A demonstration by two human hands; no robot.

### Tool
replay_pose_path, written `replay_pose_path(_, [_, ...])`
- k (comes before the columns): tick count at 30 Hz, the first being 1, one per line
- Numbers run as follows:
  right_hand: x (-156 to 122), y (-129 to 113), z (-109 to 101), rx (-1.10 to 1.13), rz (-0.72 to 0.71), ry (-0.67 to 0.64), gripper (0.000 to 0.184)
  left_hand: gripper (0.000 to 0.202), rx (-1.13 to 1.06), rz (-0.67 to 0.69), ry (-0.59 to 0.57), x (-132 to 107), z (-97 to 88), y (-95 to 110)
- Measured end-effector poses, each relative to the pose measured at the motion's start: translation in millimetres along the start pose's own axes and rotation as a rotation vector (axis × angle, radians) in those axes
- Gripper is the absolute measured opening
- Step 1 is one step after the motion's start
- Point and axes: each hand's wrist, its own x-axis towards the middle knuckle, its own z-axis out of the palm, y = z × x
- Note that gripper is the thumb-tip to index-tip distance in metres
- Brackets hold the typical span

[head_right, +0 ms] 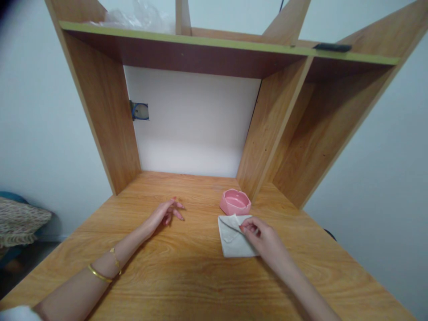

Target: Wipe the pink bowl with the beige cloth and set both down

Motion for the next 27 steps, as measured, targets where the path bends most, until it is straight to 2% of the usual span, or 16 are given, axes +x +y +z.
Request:
replay_pose_path(3, [-4.8,-7.3,-9.4,-0.046,-0.096,0.015,0.020,0.054,-0.008,0.003,0.012,-2.2,0.7,0.4])
replay_pose_path(7, [-15.4,-18.1,-7.6,-0.212,-0.248,-0.225,0.009,0.053,-0.012,0.009,0.016,-3.5,1.0,0.1])
replay_pose_path(9, [-17.6,-20.6,-2.4,-0.261,-0.257,-0.306,0.010,0.053,-0.011,0.009,0.011,-3.2,0.9,-0.2])
replay_pose_path(14, [-14.7,-19.0,10.6,-0.230,-0.196,-0.242,0.021,0.054,-0.010,0.015,0.007,-1.7,0.2,-0.6])
replay_pose_path(18, [-9.2,-23.0,16.9,-0.270,-0.199,-0.306,0.020,0.055,0.006,0.016,0.003,-1.2,0.1,-1.3])
replay_pose_path(23, [9.8,-61.0,23.0,-0.311,-0.273,-0.300,0.024,0.049,0.067,0.070,0.034,-3.5,2.8,-3.7])
replay_pose_path(25, [17.5,-79.2,34.4,-0.275,-0.301,-0.301,0.027,0.042,0.097,0.080,0.044,-4.6,4.2,-5.3])
replay_pose_path(27, [23.1,-91.6,52.5,-0.222,-0.318,-0.362,0.036,0.035,0.139,0.091,0.061,-5.7,5.1,-6.7])
